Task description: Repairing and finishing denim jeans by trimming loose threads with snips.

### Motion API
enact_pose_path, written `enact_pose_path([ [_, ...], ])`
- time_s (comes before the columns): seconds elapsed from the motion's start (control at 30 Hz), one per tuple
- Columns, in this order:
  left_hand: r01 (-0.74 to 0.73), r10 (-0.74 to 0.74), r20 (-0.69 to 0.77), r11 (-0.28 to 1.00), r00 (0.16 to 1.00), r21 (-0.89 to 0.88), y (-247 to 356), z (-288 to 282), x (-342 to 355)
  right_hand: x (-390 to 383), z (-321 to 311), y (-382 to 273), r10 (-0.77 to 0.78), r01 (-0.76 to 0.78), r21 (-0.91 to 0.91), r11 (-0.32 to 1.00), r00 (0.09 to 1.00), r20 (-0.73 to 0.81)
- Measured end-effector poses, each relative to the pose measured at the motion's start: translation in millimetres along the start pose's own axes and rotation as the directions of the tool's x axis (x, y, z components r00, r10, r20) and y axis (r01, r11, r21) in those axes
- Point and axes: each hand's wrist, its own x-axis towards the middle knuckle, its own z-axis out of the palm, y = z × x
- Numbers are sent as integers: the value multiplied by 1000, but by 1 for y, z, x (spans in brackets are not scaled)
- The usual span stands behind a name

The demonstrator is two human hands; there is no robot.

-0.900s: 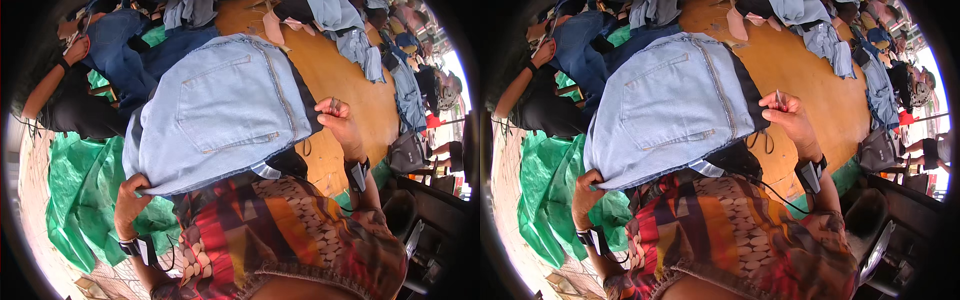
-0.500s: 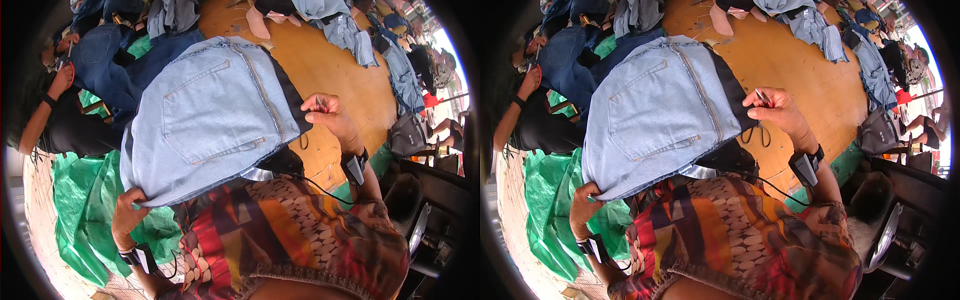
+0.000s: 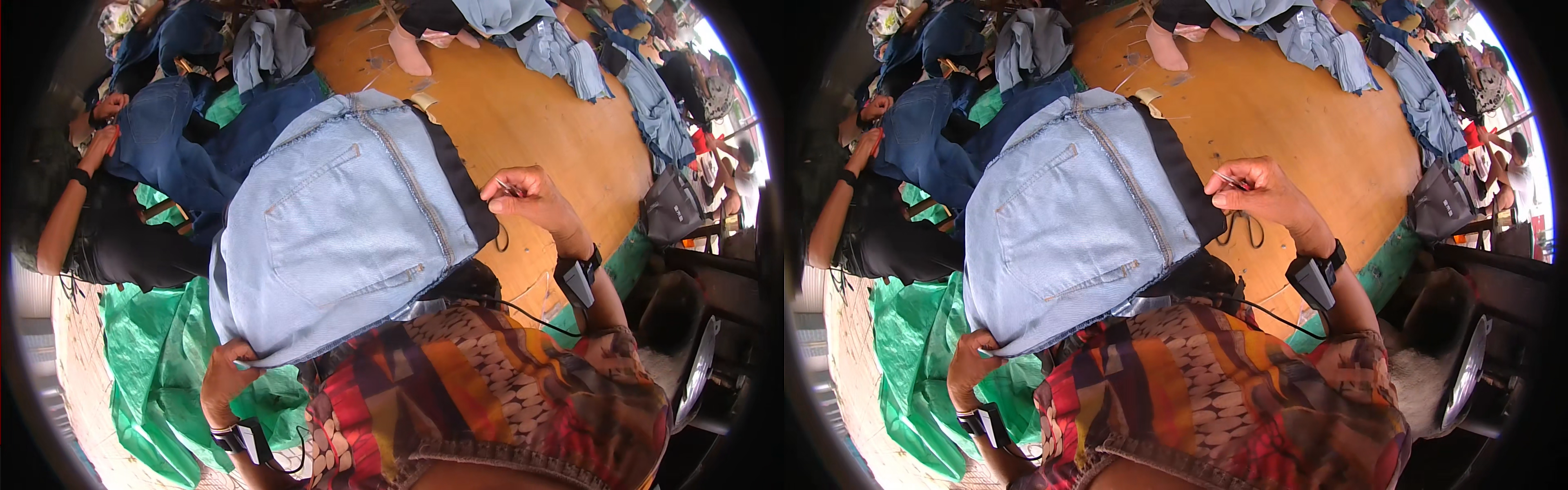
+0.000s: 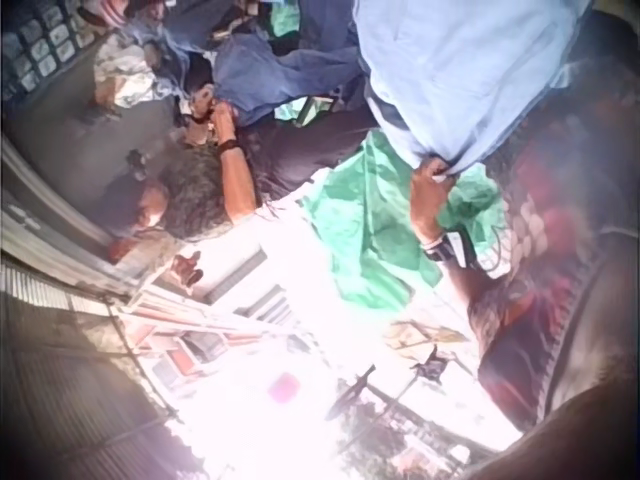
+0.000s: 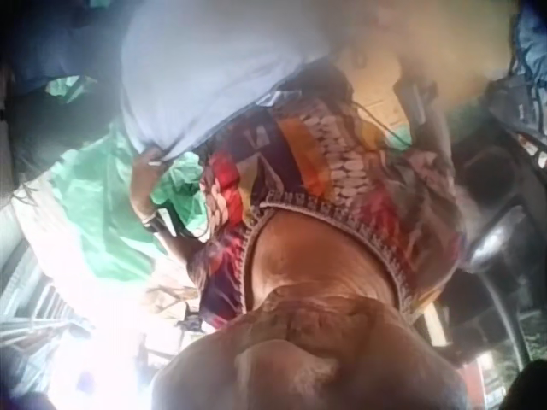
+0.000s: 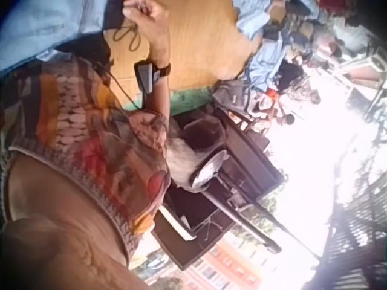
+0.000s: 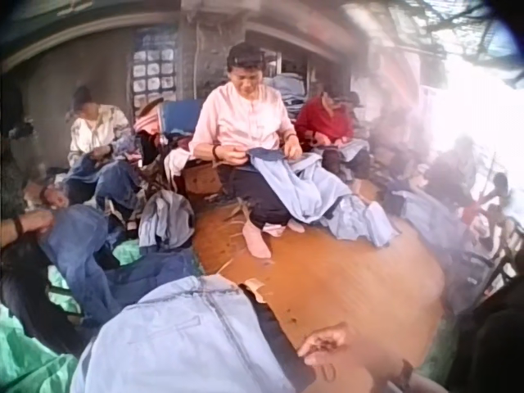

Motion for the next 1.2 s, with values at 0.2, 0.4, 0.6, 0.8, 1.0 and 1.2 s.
enact_pose_path([
  [0.2,32,-32,11,999,999,-15,-16,9,0,29,5,4,-118,129,55,990,979,-164],
  [0.4,94,-98,33,990,995,105,-23,14,-1,56,20,2,-30,104,331,938,975,-219],
  [0.6,68,-69,5,995,998,72,-18,-6,-4,47,32,6,-132,213,345,914,961,-245],
  [0.8,-39,65,-447,997,892,68,63,-53,70,28,35,1,-199,244,127,962,936,-290],
  [1.0,-452,420,-384,892,822,8,155,-35,157,19,40,-1,-249,288,113,951,929,-272],
  [1.2,-398,432,-34,794,901,-459,176,10,192,15,36,36,-227,238,0,971,927,-297],
])
